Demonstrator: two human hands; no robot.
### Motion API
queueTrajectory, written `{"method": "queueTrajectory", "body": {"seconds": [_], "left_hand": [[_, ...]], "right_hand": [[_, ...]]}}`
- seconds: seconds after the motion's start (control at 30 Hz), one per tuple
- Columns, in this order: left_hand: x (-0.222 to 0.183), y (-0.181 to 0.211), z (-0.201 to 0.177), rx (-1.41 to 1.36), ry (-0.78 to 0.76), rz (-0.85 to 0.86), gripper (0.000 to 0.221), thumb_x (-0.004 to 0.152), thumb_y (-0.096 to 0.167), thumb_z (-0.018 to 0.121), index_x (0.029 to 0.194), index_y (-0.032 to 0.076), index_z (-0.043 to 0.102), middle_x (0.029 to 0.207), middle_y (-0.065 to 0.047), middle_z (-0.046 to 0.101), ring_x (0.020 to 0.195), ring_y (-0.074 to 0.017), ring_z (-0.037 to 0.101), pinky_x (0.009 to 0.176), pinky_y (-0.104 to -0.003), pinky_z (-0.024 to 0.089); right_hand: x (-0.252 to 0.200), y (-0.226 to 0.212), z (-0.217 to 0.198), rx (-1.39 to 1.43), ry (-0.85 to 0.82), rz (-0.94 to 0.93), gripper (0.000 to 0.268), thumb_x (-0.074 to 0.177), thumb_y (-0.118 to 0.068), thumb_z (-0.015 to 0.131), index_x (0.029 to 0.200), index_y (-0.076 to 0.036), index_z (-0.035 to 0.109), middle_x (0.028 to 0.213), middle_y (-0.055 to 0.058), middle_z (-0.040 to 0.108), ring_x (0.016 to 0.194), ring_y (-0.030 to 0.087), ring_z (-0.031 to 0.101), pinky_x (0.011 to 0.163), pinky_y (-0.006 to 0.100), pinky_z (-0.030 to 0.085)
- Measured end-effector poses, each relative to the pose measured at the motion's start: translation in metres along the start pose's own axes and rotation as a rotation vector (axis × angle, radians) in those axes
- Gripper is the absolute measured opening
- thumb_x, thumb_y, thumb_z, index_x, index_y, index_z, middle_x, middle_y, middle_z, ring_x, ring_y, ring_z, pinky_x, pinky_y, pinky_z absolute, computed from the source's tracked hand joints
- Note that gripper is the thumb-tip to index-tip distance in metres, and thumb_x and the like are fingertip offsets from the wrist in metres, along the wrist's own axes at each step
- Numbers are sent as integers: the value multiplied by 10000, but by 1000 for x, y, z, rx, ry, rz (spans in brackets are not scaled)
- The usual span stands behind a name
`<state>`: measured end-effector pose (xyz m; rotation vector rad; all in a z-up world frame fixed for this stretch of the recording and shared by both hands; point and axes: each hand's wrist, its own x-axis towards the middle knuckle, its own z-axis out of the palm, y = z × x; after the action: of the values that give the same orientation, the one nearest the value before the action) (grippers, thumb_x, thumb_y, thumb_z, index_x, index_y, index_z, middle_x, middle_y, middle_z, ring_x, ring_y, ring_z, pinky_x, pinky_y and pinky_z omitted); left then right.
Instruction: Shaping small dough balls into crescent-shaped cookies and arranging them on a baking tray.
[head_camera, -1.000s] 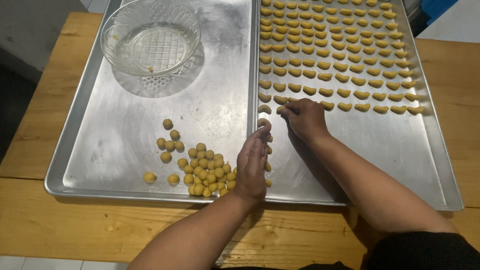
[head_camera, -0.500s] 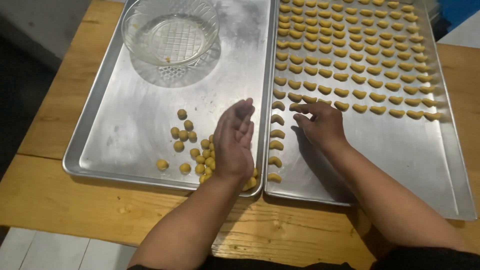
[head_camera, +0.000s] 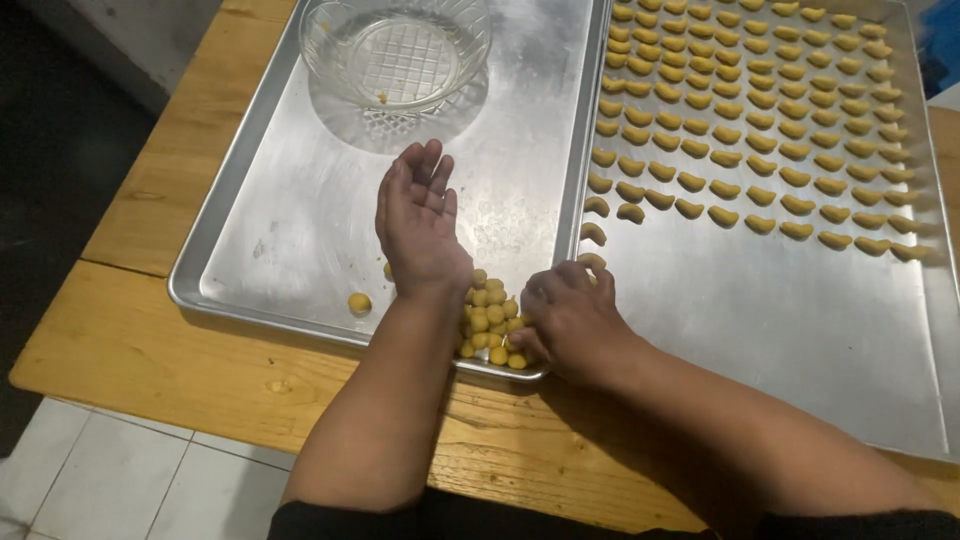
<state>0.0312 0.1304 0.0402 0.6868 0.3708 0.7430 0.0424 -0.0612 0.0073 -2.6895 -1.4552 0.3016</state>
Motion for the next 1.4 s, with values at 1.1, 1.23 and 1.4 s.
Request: {"method": "queueTrajectory", "body": {"seconds": [1.1, 1.23, 1.4], "left_hand": [[-143, -85, 78, -396, -408, -1056, 658, 971, 747, 439, 1273, 192, 619, 1089, -23, 678, 855, -182, 687, 684, -258, 570], [-159, -54, 89, -349, -485, -1175, 825, 909, 891, 295, 1222, 184, 583, 984, -28, 622, 817, -156, 668, 674, -215, 550], [-185, -66, 87, -90, -628, -1202, 1079, 847, 963, 143, 1452, 174, 562, 1093, -50, 692, 1143, -213, 623, 1154, -352, 366]], "right_hand": [[-91, 45, -21, 317, 447, 42, 1072, 884, -668, 463, 1602, 77, 182, 1637, 393, 154, 1437, 688, 30, 1083, 779, 144], [-116, 46, -14, 282, 565, -16, 1121, 865, -873, 86, 1662, -88, 20, 1718, 210, -21, 1495, 546, -133, 1174, 645, -58], [-114, 65, -20, 252, 563, 338, 1242, 723, -947, -18, 1618, -103, -193, 1657, 257, -247, 1441, 615, -241, 1056, 846, -53]]}}
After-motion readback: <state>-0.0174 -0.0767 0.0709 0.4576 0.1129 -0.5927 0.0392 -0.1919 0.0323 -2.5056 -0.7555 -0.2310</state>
